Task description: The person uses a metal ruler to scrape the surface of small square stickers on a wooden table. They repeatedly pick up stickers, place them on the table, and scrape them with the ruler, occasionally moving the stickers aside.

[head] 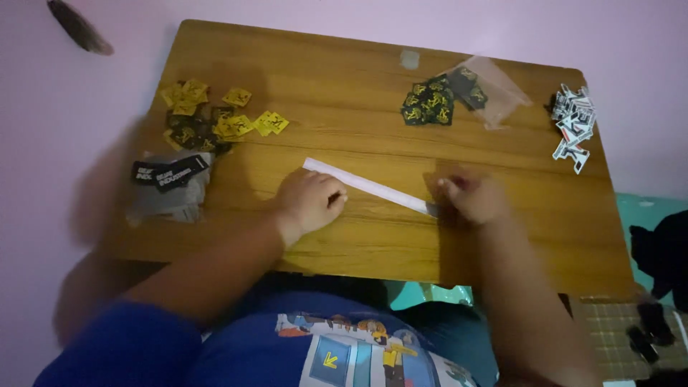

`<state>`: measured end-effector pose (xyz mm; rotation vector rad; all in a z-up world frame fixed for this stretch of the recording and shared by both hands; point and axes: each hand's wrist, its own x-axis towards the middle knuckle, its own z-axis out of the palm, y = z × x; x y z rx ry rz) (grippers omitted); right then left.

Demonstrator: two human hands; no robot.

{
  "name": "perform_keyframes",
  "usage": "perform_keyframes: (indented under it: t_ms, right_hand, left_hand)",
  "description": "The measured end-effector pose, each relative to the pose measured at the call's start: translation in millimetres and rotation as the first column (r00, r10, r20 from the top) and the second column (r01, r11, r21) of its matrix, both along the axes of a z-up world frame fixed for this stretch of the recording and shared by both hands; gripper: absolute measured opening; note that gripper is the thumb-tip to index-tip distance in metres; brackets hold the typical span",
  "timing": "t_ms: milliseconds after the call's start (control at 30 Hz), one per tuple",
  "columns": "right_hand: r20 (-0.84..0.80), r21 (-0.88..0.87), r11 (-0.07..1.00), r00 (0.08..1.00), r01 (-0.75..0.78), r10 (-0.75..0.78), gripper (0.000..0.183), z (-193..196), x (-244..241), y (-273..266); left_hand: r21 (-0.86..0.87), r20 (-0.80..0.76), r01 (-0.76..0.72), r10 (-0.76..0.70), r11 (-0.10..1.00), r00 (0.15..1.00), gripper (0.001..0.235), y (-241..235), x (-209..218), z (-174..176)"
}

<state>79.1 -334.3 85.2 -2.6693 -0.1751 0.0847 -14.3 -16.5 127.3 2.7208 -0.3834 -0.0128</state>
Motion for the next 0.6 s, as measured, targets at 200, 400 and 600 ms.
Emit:
perform_keyframes:
  t_ms: [200, 400, 600]
  right_hand:
    - [0.031, 0.166, 0.939, 0.950, 0.300, -0.309, 0.028, -60, 104, 7]
    - [-0.029, 0.075, 0.946, 0.949, 0.315, -0.314, 0.045, 4, 132, 59]
    - [-0.040, 0.018, 0.952, 0.952, 0.306, -0.305, 0.026, -15, 173, 53]
  left_hand:
    - [0.109, -0.048, -0.115, 0.121, 0.987, 0.992, 0.035, -11, -5, 6]
    - [0.084, -0.092, -0.148, 0.156, 0.985, 0.984, 0.045, -3, 12, -10]
    - [0.048, -0.265, -0.133, 0.141, 0.990, 0.954, 0.046, 0, 15, 7]
